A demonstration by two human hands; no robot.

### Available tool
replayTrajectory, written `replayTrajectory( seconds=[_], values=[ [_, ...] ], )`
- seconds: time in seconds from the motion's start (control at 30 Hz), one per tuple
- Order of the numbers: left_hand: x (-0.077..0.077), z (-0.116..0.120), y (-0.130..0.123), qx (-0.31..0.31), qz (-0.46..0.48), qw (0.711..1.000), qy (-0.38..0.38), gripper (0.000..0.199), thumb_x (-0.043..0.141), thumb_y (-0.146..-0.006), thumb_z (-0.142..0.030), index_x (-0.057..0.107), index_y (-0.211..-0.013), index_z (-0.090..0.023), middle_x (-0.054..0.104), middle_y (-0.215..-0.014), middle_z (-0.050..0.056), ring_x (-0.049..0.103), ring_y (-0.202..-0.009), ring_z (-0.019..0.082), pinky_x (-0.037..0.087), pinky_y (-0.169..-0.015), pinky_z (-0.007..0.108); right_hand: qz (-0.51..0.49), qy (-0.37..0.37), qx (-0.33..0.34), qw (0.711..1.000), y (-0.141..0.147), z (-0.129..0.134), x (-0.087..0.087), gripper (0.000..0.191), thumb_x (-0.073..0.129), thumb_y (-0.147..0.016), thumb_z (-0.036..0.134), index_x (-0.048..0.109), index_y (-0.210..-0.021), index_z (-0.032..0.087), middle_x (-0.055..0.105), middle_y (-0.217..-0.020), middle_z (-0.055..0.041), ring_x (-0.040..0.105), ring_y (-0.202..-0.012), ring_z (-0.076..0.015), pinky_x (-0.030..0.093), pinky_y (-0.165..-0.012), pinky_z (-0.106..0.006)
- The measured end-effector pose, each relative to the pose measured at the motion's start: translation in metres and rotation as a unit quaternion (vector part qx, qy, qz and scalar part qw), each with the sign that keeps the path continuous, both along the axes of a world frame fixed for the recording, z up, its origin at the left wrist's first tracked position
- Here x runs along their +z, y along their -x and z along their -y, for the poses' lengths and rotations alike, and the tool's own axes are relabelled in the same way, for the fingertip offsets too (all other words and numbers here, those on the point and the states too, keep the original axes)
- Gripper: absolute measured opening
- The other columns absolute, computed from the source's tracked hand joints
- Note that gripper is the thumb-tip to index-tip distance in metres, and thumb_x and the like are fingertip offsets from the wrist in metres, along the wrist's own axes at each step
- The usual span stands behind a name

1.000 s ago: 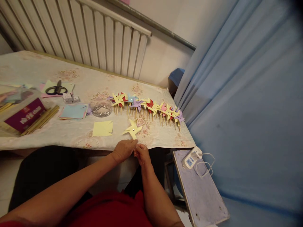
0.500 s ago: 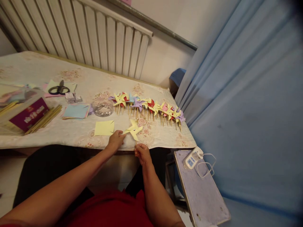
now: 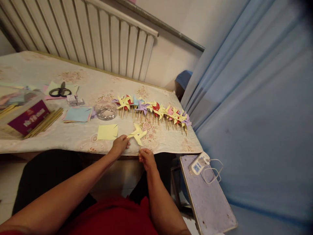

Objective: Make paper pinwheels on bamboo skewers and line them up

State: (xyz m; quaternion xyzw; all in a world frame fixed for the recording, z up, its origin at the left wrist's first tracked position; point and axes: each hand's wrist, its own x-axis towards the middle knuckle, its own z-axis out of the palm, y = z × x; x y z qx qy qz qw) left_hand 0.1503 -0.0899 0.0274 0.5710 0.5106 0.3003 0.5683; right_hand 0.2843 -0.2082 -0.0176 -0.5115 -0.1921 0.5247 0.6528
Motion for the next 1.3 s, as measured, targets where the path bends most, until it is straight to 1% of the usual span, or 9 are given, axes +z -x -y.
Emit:
replayTrajectory(
  seconds=[0.1, 0.2, 0.33, 0.83, 0.9, 1.0, 1.1, 1.23, 1.3],
  values=[
    [-0.001, 0.014, 0.0, 0.004, 0.04, 0.999, 0.03, 0.027, 0.062, -0.068, -0.041, 0.057, -0.08, -0.017, 0.059, -0.065, -0.003, 0.052, -0.051, 0.01, 0.039, -0.053, 0.024, -0.008, -0.004, -0.004, 1.0, 0.002, 0.001, 0.001, 0.03, 0.083, -0.062, 0.038, 0.061, -0.07, 0.018, 0.06, -0.054, 0.004, 0.047, -0.043, -0.0063, 0.036, -0.042, -0.018],
    [-0.005, 0.032, -0.003, -0.044, 0.066, 0.994, 0.078, 0.033, 0.065, -0.061, -0.043, 0.058, -0.08, -0.017, 0.055, -0.06, -0.004, 0.051, -0.052, 0.011, 0.039, -0.054, 0.025, -0.016, -0.007, -0.006, 1.0, 0.006, 0.002, 0.001, 0.031, 0.083, -0.063, 0.038, 0.061, -0.071, 0.018, 0.061, -0.056, 0.0033, 0.049, -0.043, -0.0066, 0.037, -0.043, -0.018],
    [-0.008, 0.049, -0.012, -0.095, 0.088, 0.988, 0.083, 0.034, 0.066, -0.06, -0.045, 0.059, -0.077, -0.016, 0.053, -0.055, -0.004, 0.048, -0.051, 0.011, 0.036, -0.053, 0.025, -0.026, -0.015, -0.007, 1.0, 0.013, 0.004, 0.003, 0.03, 0.082, -0.063, 0.038, 0.062, -0.073, 0.016, 0.066, -0.06, 0.0001, 0.052, -0.045, -0.0074, 0.04, -0.044, -0.019],
    [0.002, 0.057, -0.002, -0.125, 0.132, 0.981, 0.069, 0.035, 0.065, -0.067, -0.052, 0.055, -0.072, -0.019, 0.05, -0.057, -0.005, 0.046, -0.05, 0.011, 0.034, -0.053, 0.025, 0.007, 0.004, 0.019, 1.0, 0.027, 0.01, 0.017, 0.032, 0.084, -0.065, 0.039, 0.064, -0.074, 0.016, 0.07, -0.066, -0.0023, 0.061, -0.051, -0.0098, 0.047, -0.047, -0.019],
    [0.007, 0.055, 0.003, -0.126, 0.129, 0.982, 0.053, 0.034, 0.065, -0.068, -0.05, 0.056, -0.073, -0.018, 0.05, -0.058, -0.005, 0.045, -0.052, 0.01, 0.034, -0.055, 0.025, 0.038, 0.027, 0.026, 0.999, 0.018, 0.01, 0.022, 0.033, 0.085, -0.064, 0.041, 0.066, -0.074, 0.015, 0.072, -0.068, -0.0037, 0.064, -0.055, -0.0109, 0.049, -0.049, -0.018],
    [0.012, 0.054, 0.011, -0.145, 0.096, 0.984, 0.042, 0.032, 0.065, -0.068, -0.049, 0.055, -0.071, -0.019, 0.05, -0.058, -0.005, 0.044, -0.054, 0.01, 0.033, -0.056, 0.025, 0.063, 0.051, -0.03, 0.996, -0.003, 0.007, 0.034, 0.037, 0.086, -0.064, 0.044, 0.066, -0.075, 0.015, 0.071, -0.066, -0.0025, 0.063, -0.054, -0.01, 0.047, -0.047, -0.017],
    [0.015, 0.055, 0.017, -0.162, 0.073, 0.983, 0.045, 0.033, 0.064, -0.067, -0.05, 0.053, -0.069, -0.019, 0.054, -0.059, -0.003, 0.045, -0.054, 0.011, 0.033, -0.057, 0.025, 0.054, 0.029, -0.061, 0.996, -0.022, 0.001, 0.051, 0.042, 0.083, -0.067, 0.052, 0.065, -0.08, 0.016, 0.07, -0.064, -0.0015, 0.059, -0.049, -0.009, 0.046, -0.045, -0.018],
    [0.016, 0.057, 0.02, -0.172, 0.072, 0.981, 0.052, 0.03, 0.063, -0.065, -0.047, 0.055, -0.07, -0.018, 0.059, -0.062, -0.001, 0.047, -0.056, 0.012, 0.034, -0.058, 0.025, 0.051, -0.002, -0.041, 0.998, -0.035, -0.007, 0.074, 0.054, 0.079, -0.069, 0.062, 0.064, -0.092, 0.016, 0.07, -0.065, -0.0013, 0.059, -0.048, -0.0097, 0.045, -0.044, -0.019],
    [0.015, 0.058, 0.02, -0.176, 0.077, 0.98, 0.056, 0.028, 0.063, -0.064, -0.044, 0.056, -0.071, -0.018, 0.059, -0.062, -0.002, 0.047, -0.056, 0.012, 0.033, -0.058, 0.025, 0.076, -0.008, -0.017, 0.997, -0.036, -0.01, 0.081, 0.052, 0.079, -0.068, 0.062, 0.063, -0.09, 0.017, 0.07, -0.065, -0.0016, 0.058, -0.047, -0.0095, 0.041, -0.042, -0.018]
  ],
)
